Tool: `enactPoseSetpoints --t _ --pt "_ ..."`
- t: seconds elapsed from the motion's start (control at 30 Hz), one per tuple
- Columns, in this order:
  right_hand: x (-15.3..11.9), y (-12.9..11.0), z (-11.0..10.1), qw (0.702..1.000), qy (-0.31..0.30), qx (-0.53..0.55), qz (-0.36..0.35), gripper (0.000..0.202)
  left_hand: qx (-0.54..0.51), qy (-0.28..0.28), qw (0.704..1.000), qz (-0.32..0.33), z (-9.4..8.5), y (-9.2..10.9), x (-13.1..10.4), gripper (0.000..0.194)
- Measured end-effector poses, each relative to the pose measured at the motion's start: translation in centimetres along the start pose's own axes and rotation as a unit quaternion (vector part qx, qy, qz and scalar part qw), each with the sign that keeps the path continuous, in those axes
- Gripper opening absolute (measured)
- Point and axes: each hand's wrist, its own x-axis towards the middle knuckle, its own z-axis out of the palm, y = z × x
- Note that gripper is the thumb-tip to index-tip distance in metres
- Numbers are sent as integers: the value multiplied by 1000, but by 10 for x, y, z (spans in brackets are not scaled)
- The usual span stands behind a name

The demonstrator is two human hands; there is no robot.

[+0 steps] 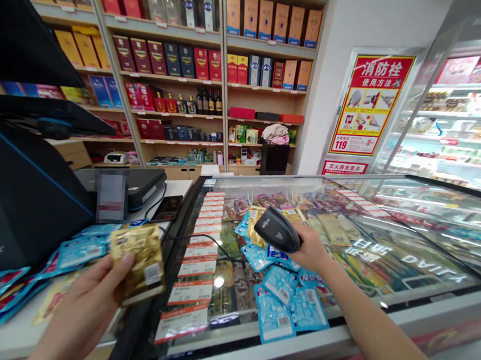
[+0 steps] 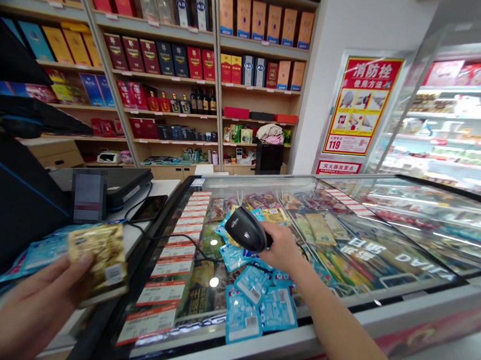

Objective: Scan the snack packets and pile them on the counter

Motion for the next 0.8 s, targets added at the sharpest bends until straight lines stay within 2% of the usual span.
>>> enactPoseSetpoints --t 0.07,0.13,0.2,0.27,0.33,0.43,0.63,0.8 --pt "-4 -1 2 999 -33 11 -3 21 -62 -43 995 -65 54 10 -3 36" --pt "-8 -3 3 998 -68 18 -2 24 -98 -81 987 -95 96 13 -2 35" --pt "-10 -5 5 995 -99 27 -2 27 -110 -118 981 -107 125 8 4 34" --pt "-10 -8 8 992 -121 29 -3 28 -106 -148 977 -108 143 0 11 34" --pt "-10 -10 11 991 -136 21 -5 27 -95 -163 978 -94 154 -8 18 36" --pt "-10 -11 14 989 -149 1 -11 30 -86 -169 980 -65 161 -19 24 43" --pt "-12 -13 19 985 -166 -36 -13 34 -72 -160 983 -50 157 -33 29 51" --pt "-12 -16 21 981 -190 -49 -10 34 -72 -159 983 -53 154 -34 29 48"
